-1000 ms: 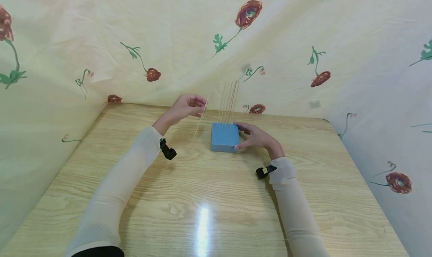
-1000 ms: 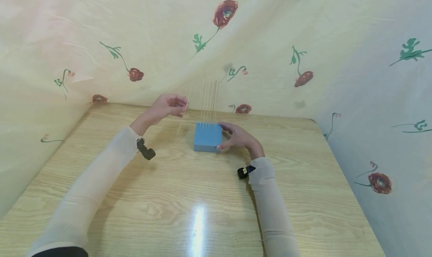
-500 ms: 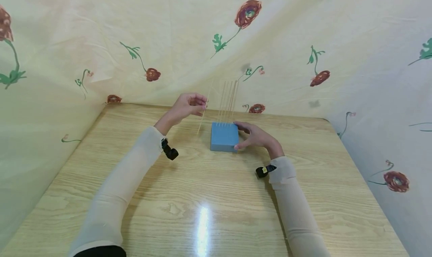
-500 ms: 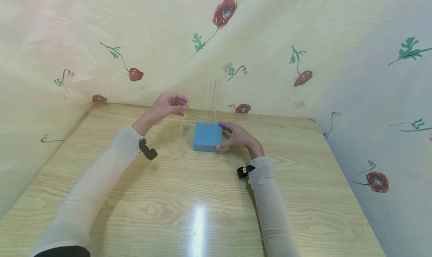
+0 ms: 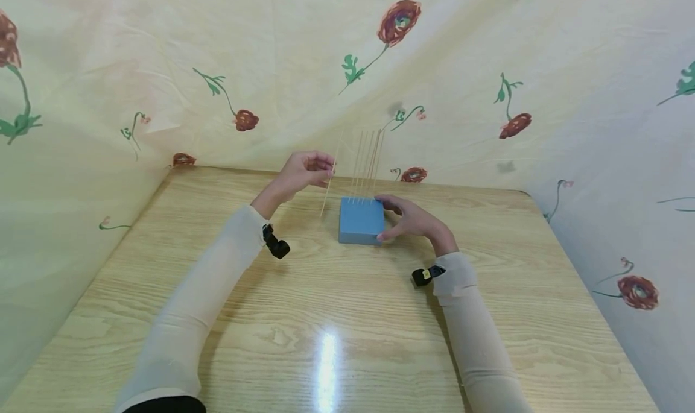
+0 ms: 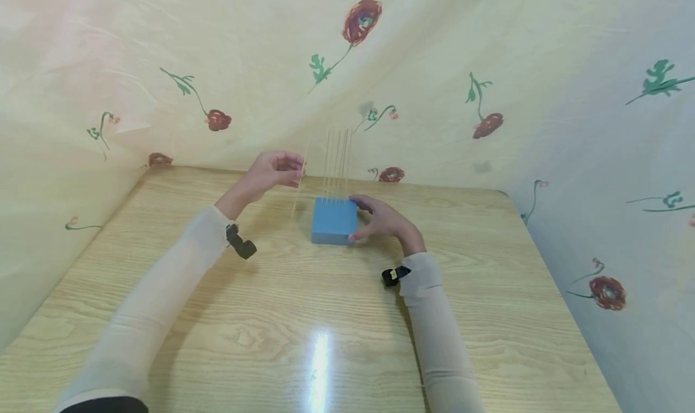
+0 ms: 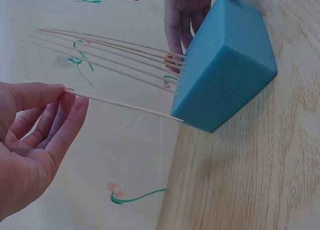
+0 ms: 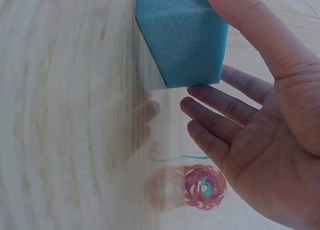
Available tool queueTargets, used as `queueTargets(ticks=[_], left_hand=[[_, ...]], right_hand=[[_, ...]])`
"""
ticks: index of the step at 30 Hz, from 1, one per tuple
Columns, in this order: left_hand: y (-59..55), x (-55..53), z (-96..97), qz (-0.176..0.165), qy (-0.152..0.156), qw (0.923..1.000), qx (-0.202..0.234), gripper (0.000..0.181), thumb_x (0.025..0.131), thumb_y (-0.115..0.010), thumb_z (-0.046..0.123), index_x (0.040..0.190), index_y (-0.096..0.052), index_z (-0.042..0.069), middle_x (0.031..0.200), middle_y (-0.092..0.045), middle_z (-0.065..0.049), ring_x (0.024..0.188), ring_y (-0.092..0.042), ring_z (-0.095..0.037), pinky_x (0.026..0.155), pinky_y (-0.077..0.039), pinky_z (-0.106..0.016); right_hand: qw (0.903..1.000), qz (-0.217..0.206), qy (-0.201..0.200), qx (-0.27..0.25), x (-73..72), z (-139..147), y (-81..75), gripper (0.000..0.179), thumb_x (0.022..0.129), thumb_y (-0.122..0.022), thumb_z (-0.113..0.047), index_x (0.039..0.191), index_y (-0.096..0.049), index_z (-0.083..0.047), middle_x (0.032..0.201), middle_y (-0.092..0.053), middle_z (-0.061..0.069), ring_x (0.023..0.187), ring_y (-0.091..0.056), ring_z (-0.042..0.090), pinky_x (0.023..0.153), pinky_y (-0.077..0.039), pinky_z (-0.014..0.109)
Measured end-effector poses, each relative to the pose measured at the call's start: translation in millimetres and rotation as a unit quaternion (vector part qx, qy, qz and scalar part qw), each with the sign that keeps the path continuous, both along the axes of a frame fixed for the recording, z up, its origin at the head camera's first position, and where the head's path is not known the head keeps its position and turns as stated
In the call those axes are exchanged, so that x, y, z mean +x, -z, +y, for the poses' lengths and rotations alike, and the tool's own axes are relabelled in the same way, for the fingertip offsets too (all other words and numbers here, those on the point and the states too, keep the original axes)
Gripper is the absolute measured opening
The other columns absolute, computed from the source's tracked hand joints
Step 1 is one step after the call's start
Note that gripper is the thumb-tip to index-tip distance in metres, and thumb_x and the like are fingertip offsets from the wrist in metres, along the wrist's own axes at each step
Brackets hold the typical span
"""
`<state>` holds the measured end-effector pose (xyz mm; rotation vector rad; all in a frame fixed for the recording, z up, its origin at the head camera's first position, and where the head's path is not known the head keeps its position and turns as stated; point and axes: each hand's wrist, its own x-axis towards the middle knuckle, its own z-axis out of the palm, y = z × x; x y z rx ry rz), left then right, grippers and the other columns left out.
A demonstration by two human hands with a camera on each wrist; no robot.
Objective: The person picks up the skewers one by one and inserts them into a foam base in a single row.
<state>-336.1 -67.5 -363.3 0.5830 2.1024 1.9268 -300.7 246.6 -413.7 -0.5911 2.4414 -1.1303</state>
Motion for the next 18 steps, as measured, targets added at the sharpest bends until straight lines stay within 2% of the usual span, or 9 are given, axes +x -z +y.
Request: queueTargets(ticks=[5,8,13,18], left_hand=[[-2.0,0.8,3.0,0.002,-0.017,0.9996,0.021,0.026,0.097,-0.067,0.003,0.122,-0.063,-0.003,0.105,-0.066,-0.01,0.097,-0.066,-0.024,0.089,-0.063,-0.04],[-2.4,0.1,5.1,0.002,-0.024,0.9988,0.041,0.025,0.097,-0.067,0.002,0.121,-0.064,-0.003,0.105,-0.067,-0.011,0.097,-0.067,-0.023,0.087,-0.063,-0.038],[-2.3,-0.5,9.2,0.006,-0.037,0.9967,0.072,0.023,0.097,-0.067,0.001,0.12,-0.065,-0.002,0.1,-0.068,-0.004,0.09,-0.068,-0.015,0.09,-0.062,-0.046],[-0.9,-0.8,13.6,0.017,-0.048,0.9938,0.099,0.021,0.096,-0.068,0.0,0.117,-0.066,-0.002,0.102,-0.068,-0.01,0.089,-0.068,-0.017,0.092,-0.059,-0.054]], right_hand=[[1.0,-0.003,0.001,-0.001,0.8,-0.4,-1.3,0.103,0.076,-0.091,-0.014,0.159,-0.03,-0.007,0.165,-0.031,0.016,0.153,-0.03,0.039,0.128,-0.021,0.055],[1.0,-0.001,0.001,0.002,1.4,-0.9,-2.2,0.104,0.076,-0.092,-0.014,0.159,-0.031,-0.006,0.165,-0.032,0.017,0.152,-0.03,0.04,0.128,-0.022,0.055],[1.0,0.002,-0.001,0.003,1.7,-1.5,-3.0,0.104,0.075,-0.092,-0.015,0.159,-0.031,-0.005,0.164,-0.032,0.017,0.152,-0.031,0.04,0.127,-0.022,0.055],[1.0,0.001,-0.001,0.003,1.9,-1.6,-2.5,0.104,0.076,-0.092,-0.014,0.159,-0.03,-0.005,0.165,-0.031,0.017,0.152,-0.03,0.04,0.128,-0.022,0.055]])
